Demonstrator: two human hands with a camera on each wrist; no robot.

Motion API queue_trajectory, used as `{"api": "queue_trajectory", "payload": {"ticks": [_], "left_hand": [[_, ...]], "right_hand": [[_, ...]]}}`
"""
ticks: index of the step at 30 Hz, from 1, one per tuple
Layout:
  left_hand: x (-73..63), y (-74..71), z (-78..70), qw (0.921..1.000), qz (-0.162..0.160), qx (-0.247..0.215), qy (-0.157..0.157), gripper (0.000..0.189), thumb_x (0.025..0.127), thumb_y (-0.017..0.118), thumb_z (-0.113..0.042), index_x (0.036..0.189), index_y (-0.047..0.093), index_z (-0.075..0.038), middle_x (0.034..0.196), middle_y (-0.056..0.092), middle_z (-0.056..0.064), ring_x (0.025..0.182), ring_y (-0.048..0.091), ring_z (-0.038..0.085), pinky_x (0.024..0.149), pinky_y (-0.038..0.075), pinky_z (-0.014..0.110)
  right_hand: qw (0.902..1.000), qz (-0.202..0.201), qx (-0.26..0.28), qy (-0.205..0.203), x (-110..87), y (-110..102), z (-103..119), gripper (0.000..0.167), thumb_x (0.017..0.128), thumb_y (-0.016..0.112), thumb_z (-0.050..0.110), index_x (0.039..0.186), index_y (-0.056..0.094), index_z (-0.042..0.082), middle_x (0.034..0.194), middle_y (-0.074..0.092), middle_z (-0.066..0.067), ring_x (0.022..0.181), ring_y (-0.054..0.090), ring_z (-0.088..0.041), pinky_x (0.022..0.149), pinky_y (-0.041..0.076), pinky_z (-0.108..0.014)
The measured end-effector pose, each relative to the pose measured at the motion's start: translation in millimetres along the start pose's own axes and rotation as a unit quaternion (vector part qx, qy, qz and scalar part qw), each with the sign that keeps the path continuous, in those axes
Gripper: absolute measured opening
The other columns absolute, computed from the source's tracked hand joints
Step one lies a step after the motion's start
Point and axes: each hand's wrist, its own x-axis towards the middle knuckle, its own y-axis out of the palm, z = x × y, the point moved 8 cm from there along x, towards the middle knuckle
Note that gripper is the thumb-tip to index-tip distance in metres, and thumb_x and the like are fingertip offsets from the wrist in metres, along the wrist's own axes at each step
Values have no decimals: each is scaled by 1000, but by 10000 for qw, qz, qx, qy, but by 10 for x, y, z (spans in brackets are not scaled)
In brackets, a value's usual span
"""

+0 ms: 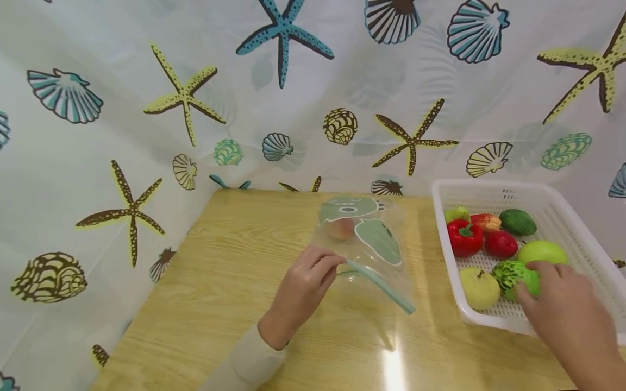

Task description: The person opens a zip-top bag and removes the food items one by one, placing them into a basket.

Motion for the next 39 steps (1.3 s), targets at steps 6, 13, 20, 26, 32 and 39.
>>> {"api": "queue_trajectory", "payload": {"ticks": [6,13,20,26,32,39], "left_hand": [[16,-2,-13,9999,-39,-119,-7,12,92,69,-4,100,72,-13,97,68,-2,89,63,10,81,54,14],[-16,-8,-20,9997,-21,-233,-58,14,91,68,-2,100,72,-12,98,68,-1,90,63,11,81,54,14],[-44,-21,-16,9996,-16,-271,-75,14,91,69,-3,100,72,-13,98,67,-2,91,63,11,81,54,14],[-38,-13,-29,9998,-18,-212,-6,14,91,70,-3,99,71,-13,97,67,-2,88,61,11,79,53,13],[-45,-12,-41,9998,-38,-183,23,15,90,70,-2,98,71,-14,96,66,-3,85,60,9,77,52,11],[-41,-36,-35,9999,-108,-129,40,15,90,70,-3,98,72,-15,95,67,-4,85,61,9,78,52,12]], "right_hand": [[9977,526,109,-417,-235,-125,789,28,83,73,10,106,66,-4,102,64,-30,86,58,-44,68,49,-60],[9951,504,206,-829,-405,-164,1081,40,76,81,15,112,66,3,106,66,-22,88,59,-38,73,51,-58],[9929,393,269,-1089,-494,-204,1230,46,70,84,16,112,67,7,104,69,-14,88,62,-34,74,53,-56],[9922,574,346,-1055,-588,-169,1343,47,71,84,20,114,67,12,106,69,-9,90,64,-30,66,56,-49],[9871,404,447,-1485,-639,-91,1479,48,66,87,21,110,68,16,102,70,0,87,65,-23,62,56,-39],[9676,-355,876,-2340,-698,-61,1699,56,94,44,67,104,70,19,94,65,11,78,62,-14,60,49,-18]]}}
